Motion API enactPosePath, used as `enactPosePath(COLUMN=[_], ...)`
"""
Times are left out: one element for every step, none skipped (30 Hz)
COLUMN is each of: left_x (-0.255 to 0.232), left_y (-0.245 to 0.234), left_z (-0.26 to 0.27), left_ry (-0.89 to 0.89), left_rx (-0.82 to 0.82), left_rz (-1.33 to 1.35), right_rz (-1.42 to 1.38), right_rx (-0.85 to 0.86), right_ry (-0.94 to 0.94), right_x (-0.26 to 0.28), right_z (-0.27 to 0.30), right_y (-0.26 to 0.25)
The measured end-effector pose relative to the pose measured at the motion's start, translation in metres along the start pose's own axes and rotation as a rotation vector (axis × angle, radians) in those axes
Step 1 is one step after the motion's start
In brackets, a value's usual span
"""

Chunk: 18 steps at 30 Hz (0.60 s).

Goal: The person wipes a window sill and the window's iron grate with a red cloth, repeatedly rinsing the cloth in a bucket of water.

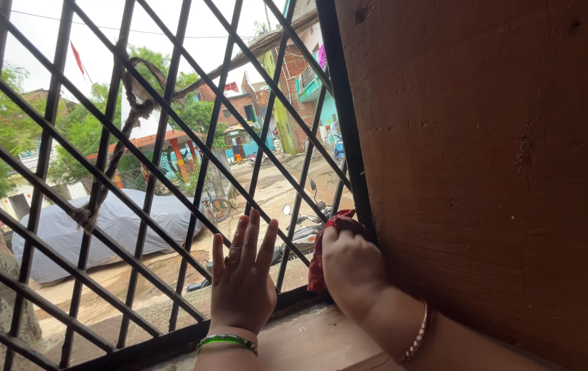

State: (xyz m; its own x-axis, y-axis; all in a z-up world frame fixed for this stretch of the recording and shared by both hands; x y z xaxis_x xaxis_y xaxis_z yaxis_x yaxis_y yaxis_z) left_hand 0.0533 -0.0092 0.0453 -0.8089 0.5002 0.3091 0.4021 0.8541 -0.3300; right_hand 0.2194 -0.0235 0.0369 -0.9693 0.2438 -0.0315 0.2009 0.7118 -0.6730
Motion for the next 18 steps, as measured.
enactPosePath(left_x=[0.0,0.0,0.0,0.0,-0.001,-0.001,-0.001,0.0,0.0,-0.001,0.0,0.001,0.003,0.006,0.01,0.014,0.018,0.023], left_y=[0.0,-0.001,-0.001,-0.001,-0.001,-0.002,-0.002,-0.003,-0.003,-0.003,-0.003,-0.004,-0.004,-0.007,-0.009,-0.01,-0.011,-0.011], left_z=[0.0,0.0,0.0,-0.001,-0.001,-0.001,-0.001,-0.002,-0.002,-0.003,-0.003,-0.004,-0.005,-0.006,-0.006,-0.004,-0.003,-0.001], left_ry=[0.0,0.002,0.004,0.004,0.007,0.009,0.011,0.011,0.011,0.01,-0.007,-0.026,-0.045,-0.089,-0.133,-0.177,-0.201,-0.228], left_rx=[0.004,-0.005,-0.014,-0.025,-0.03,-0.033,-0.037,-0.035,-0.032,-0.032,-0.024,-0.019,-0.013,-0.04,-0.068,-0.094,-0.121,-0.148], left_rz=[0.0,0.003,0.005,0.007,0.016,0.022,0.028,0.016,0.003,-0.007,0.008,0.021,0.034,0.034,0.033,0.029,0.04,0.047], right_rz=[-0.028,-0.057,-0.086,-0.089,-0.093,-0.099,-0.116,-0.137,-0.157,-0.255,-0.352,-0.448,-0.51,-0.573,-0.637,-0.765,-0.892,-1.022], right_rx=[-0.042,-0.082,-0.122,-0.127,-0.131,-0.135,-0.153,-0.172,-0.191,-0.146,-0.099,-0.053,-0.131,-0.212,-0.294,-0.295,-0.293,-0.287], right_ry=[-0.009,-0.019,-0.028,-0.028,-0.028,-0.03,-0.057,-0.083,-0.11,-0.133,-0.155,-0.18,-0.215,-0.25,-0.285,-0.243,-0.199,-0.158], right_x=[-0.004,-0.008,-0.011,-0.011,-0.011,-0.009,-0.009,-0.008,-0.006,-0.005,-0.003,0.0,0.003,0.006,0.008,0.007,0.004,0.003], right_z=[-0.004,-0.01,-0.013,-0.014,-0.015,-0.015,-0.013,-0.008,-0.004,0.002,0.01,0.013,0.014,0.014,0.014,0.008,-0.001,-0.011], right_y=[0.0,-0.001,-0.002,-0.002,-0.004,-0.006,-0.011,-0.018,-0.025,-0.029,-0.032,-0.036,-0.046,-0.055,-0.064,-0.067,-0.07,-0.073])
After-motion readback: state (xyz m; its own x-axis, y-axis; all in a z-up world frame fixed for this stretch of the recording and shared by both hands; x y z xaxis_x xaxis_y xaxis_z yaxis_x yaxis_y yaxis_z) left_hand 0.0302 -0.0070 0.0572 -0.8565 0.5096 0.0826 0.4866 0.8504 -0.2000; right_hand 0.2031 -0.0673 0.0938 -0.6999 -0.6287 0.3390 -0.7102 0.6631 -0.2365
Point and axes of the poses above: each hand's wrist, its own z-axis away from the middle knuckle, its own y-axis out of the palm, x = y × z, the point moved 6 cm from there along -z, towards the middle knuckle
